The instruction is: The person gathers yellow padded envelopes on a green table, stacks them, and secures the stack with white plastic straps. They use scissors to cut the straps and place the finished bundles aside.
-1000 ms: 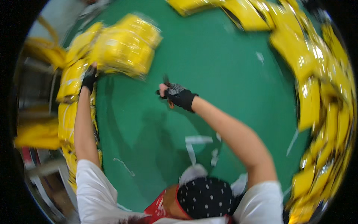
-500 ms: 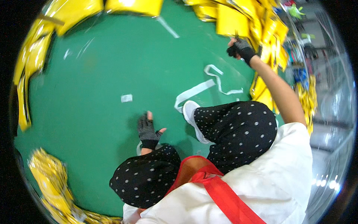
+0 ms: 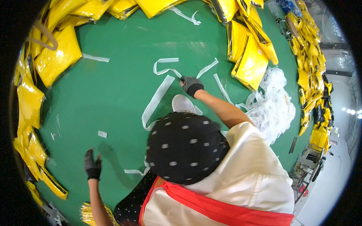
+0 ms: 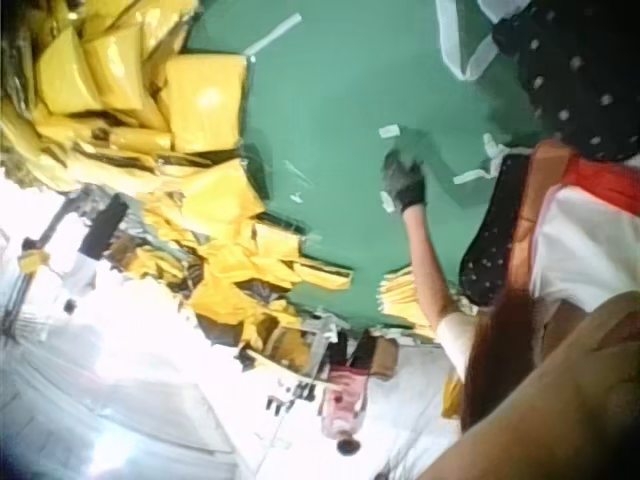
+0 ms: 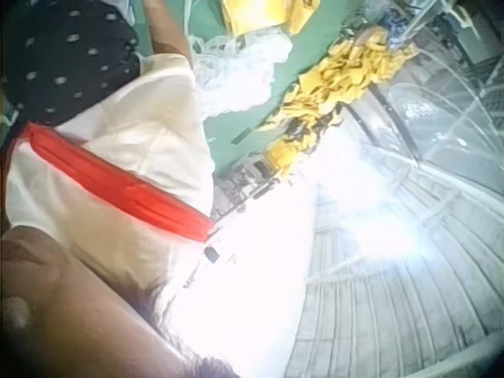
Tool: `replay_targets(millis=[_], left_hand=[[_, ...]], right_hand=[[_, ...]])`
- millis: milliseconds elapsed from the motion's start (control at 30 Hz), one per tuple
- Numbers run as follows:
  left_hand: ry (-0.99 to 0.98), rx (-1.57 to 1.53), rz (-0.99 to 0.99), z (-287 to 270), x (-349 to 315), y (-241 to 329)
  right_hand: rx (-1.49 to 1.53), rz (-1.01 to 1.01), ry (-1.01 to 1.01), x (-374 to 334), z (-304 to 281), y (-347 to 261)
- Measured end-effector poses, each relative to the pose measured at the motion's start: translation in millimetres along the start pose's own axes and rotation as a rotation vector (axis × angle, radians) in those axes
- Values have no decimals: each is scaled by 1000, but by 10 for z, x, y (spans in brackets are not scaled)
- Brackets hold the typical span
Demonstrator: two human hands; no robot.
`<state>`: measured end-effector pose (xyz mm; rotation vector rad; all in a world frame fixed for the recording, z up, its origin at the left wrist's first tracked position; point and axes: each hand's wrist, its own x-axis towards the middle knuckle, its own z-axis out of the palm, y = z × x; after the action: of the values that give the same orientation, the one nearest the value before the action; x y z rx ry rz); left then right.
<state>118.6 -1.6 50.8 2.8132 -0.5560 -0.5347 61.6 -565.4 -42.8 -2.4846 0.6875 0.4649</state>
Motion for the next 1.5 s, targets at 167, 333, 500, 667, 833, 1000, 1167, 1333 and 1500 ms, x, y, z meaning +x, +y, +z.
replay_targets(millis=[167, 333, 500, 667, 833, 1000, 1167, 1333, 1500], left_hand=[[-197, -50, 163, 735, 1168, 1801], [-238, -20, 119, 1007, 1116, 2014], [-422, -483, 62, 821, 1342, 1939], [-751, -765, 116, 1556, 2282, 2091], [-768, -499, 443, 1724, 2866, 2266], [-900, -817, 226, 1628, 3327, 2267], [-741, -1014, 403, 1291, 4007, 2936], [-531, -1453, 431, -125, 5990, 2599], [-207, -928, 320, -846, 6044, 382]], right_hand=[[356, -28, 380, 155, 14, -103], [922, 29, 171, -179, -460, 273], [1555, 332, 41, -1065, -769, 1403], [470, 100, 89, -472, -958, 717], [280, 262, 42, -248, -67, 645], [212, 714, 543, -2143, -212, 630], [-104, 1554, -101, -4856, 519, -59], [398, 1392, 740, -4297, 485, -116], [250, 1077, 672, -2743, 234, -368]])
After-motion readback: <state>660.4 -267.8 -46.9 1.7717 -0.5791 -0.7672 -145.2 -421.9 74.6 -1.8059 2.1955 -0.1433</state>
